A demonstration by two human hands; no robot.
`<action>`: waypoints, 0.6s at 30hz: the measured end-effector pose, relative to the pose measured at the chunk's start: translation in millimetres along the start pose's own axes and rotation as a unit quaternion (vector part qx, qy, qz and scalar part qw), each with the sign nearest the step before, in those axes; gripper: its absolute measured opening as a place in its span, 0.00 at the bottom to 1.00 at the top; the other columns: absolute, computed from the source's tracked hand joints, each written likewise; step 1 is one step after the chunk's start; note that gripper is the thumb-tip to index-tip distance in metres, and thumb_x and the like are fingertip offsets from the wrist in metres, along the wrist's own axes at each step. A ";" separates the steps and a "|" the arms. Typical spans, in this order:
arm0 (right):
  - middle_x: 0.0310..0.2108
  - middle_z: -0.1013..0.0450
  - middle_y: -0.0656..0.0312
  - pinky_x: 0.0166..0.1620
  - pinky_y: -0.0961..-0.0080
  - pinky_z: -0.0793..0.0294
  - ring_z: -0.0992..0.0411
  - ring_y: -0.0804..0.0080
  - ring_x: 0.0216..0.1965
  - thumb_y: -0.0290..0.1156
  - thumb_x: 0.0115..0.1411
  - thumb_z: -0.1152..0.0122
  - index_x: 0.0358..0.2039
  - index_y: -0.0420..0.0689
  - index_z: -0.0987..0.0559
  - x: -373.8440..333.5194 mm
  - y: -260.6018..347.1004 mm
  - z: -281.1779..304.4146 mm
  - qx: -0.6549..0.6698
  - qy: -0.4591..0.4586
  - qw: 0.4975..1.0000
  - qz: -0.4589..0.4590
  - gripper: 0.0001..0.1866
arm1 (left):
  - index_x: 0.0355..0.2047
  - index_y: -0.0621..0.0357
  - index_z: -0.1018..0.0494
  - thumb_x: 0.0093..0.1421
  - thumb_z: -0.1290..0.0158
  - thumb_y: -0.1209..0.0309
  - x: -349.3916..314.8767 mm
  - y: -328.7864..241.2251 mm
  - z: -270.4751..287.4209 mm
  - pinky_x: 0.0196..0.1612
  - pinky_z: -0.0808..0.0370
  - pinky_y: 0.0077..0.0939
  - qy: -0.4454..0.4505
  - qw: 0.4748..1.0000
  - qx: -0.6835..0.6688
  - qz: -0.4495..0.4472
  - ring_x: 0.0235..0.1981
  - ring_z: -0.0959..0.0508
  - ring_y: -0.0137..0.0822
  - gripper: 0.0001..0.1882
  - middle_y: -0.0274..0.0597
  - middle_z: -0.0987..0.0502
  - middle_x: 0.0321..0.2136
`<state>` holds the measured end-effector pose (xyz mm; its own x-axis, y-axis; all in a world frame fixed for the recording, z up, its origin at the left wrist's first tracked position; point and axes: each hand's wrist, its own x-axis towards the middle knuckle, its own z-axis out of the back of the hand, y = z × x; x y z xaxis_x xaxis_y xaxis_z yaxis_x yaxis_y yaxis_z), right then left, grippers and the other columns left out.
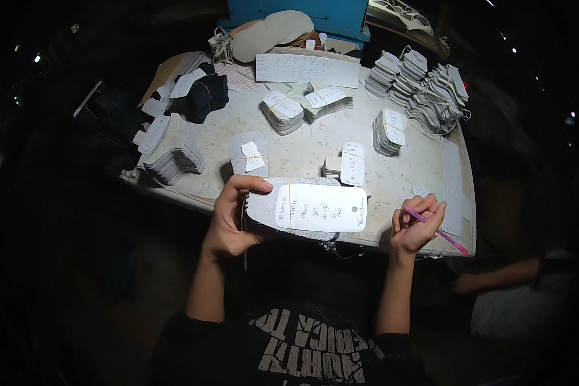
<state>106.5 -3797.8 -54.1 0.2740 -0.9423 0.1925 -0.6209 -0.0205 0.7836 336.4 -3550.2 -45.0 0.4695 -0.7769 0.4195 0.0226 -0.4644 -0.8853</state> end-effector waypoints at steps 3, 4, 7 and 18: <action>0.15 0.39 0.60 0.12 0.80 0.43 0.46 0.77 0.12 0.50 0.79 0.70 0.25 0.46 0.39 -9.7 24.4 -14.9 -0.034 0.065 0.997 0.021 0.28 | 0.58 0.59 0.31 0.47 0.28 0.85 5.0 31.8 -15.6 0.60 0.29 0.25 0.071 0.995 -0.031 0.064 0.55 0.25 0.29 0.38 0.40 0.26 0.52; 0.16 0.38 0.60 0.13 0.80 0.42 0.45 0.77 0.12 0.49 0.79 0.71 0.25 0.46 0.38 -13.8 28.4 -21.1 -0.060 0.086 0.994 0.020 0.27 | 0.58 0.59 0.31 0.48 0.29 0.85 6.4 41.8 -20.6 0.61 0.30 0.26 0.089 0.993 -0.036 0.075 0.57 0.26 0.30 0.38 0.40 0.27 0.54; 0.20 0.31 0.56 0.17 0.79 0.38 0.41 0.78 0.15 0.44 0.80 0.68 0.27 0.42 0.34 -19.2 32.4 -39.7 -0.115 0.224 0.967 0.030 0.26 | 0.59 0.59 0.32 0.49 0.30 0.85 7.5 61.4 -25.4 0.64 0.32 0.27 0.081 0.986 -0.066 0.128 0.60 0.29 0.31 0.37 0.41 0.29 0.56; 0.16 0.35 0.64 0.25 0.74 0.37 0.40 0.78 0.19 0.36 0.78 0.51 0.24 0.38 0.29 6.6 15.4 -89.8 -0.306 0.434 0.847 -0.041 0.23 | 0.62 0.58 0.33 0.50 0.31 0.85 5.3 79.6 -14.2 0.65 0.34 0.28 0.108 0.972 -0.127 0.163 0.61 0.29 0.32 0.39 0.40 0.29 0.57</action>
<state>164.8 -3774.3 12.3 0.8986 -0.3406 0.2765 -0.1503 0.3533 0.9234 328.1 -3597.3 -110.4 0.2185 -0.9589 0.1813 -0.3274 -0.2470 -0.9120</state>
